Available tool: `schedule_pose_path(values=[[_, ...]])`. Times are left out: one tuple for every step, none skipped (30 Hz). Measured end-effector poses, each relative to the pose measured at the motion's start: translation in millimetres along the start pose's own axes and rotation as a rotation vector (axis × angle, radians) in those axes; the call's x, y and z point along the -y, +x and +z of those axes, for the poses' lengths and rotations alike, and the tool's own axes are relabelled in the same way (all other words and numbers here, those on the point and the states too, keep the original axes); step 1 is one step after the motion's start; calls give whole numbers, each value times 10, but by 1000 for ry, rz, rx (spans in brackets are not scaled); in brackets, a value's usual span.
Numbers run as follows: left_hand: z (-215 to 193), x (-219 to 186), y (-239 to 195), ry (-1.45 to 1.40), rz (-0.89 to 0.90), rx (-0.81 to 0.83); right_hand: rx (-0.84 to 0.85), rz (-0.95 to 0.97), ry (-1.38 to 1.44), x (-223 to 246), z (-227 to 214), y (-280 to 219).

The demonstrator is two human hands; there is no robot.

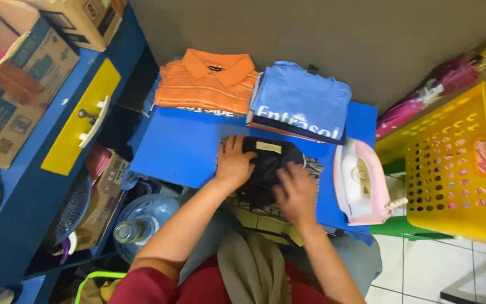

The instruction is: Ironing and folding various garments including t-shirts and cloths.

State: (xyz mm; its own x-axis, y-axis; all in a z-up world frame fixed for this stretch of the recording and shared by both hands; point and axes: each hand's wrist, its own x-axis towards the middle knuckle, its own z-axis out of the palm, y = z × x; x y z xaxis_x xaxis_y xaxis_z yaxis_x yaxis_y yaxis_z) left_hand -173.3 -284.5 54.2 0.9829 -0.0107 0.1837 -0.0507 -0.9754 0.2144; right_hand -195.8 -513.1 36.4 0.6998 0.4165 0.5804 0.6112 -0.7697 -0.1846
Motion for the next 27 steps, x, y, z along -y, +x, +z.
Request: schedule_pose_path(values=[[123,16,74,-5,11,-1,-3,6,-10,73,-18,-44],[256,30,157,18,-34,52,150,60,11,134,-23,-86],[391,41,243,42,-79,105,303,115,33,194,-25,-127],[473,16,290,41,-73,102,298,118,28,147,-11,-112],[556,-4,335,23,-69,49,359,141,53,105,7,-99],[653,-19,284,5,-73,8,431,166,84,108,10,-151],[412,-74,147,4,-74,16,438,170,87,61,-18,-216],[152,-107,105,-202,-99,-59,265,190,252,-18,-12,-202],[-115,-137,63,-409,-123,-133,90,208,415,-93,-9,-182],[-159,-51,-16,-405,-129,-145,87,194,420,-185,-89,-99],[-201,38,-100,-438,-198,-215,53,260,303,-271,-165,-18],[-227,119,-241,-472,-266,-274,22,334,185,-324,-254,-1],[-232,181,-295,-469,-270,-275,24,332,189,-500,-100,-50],[-241,242,-344,-543,-386,-185,72,309,121,-681,58,-85],[-257,302,-398,-616,-502,-95,118,287,54,-856,212,-119],[-159,287,-341,-613,-502,-110,109,276,58,-930,281,-81],[-68,274,-284,-547,-495,-40,182,330,23,-1000,348,-41],[31,241,-264,-482,-491,36,261,387,-15,-1061,390,-44],[149,236,-220,-480,-496,28,259,379,-11,-1108,430,-3],[273,223,-177,-465,-458,22,327,426,-58,-1159,459,29],[395,207,-130,-449,-420,16,396,474,-107,-1212,484,63],[395,133,-54,-446,-410,6,381,474,-107,-1224,377,135],[395,57,25,-510,-390,25,418,511,-204,-1240,269,207],[418,-51,41,-579,-378,51,467,545,-304,-1252,134,223],[387,-122,118,-582,-376,48,464,544,-307,-1145,9,345],[378,-215,159,-557,-356,46,373,527,-258,-1035,-132,417],[372,-307,206,-533,-336,44,281,509,-210,-929,-267,493]])
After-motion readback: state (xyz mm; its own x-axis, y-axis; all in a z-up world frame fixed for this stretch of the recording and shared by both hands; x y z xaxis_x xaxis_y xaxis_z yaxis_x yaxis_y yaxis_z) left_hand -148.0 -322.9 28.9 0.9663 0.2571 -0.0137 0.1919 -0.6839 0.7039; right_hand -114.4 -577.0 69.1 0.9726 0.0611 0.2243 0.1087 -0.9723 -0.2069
